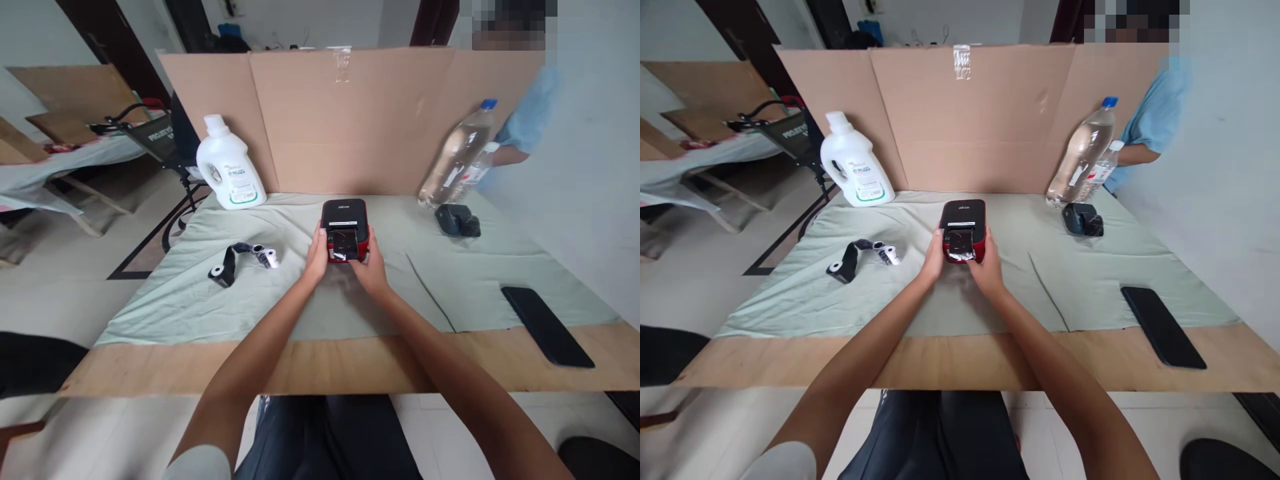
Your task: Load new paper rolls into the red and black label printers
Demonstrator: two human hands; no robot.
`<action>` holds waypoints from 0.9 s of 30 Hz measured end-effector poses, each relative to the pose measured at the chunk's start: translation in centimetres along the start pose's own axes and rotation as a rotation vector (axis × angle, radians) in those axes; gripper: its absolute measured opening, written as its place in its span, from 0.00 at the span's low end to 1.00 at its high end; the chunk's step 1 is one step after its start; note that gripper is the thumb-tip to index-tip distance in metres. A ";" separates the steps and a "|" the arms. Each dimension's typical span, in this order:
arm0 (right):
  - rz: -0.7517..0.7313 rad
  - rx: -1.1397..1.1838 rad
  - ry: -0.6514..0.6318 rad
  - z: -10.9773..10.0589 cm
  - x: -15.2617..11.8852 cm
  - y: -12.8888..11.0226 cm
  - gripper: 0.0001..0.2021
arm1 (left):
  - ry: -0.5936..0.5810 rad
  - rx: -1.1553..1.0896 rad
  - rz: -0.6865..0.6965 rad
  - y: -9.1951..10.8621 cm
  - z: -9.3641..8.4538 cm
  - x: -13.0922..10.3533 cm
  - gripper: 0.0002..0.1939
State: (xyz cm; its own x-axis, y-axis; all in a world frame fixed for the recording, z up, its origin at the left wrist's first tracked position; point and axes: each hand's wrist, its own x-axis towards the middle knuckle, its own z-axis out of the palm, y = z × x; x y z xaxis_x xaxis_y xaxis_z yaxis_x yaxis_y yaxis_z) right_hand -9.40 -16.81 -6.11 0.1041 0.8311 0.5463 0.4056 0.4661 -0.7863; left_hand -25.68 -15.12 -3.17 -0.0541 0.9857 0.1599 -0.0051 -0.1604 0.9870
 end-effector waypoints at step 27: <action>0.147 0.130 -0.055 -2.2 -3.8 3.6 0.55 | 0.597 1.256 -0.523 0.9 -25.4 -13.7 0.34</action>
State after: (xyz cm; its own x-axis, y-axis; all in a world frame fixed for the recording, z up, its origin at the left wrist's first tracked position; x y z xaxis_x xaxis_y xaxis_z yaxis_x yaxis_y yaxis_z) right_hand -6.31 -18.99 -10.41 0.1018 0.9066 0.4095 0.2685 0.3713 -0.8889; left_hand -50.30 -30.08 -4.77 -0.7115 0.6992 0.0698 0.6748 0.6522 0.3453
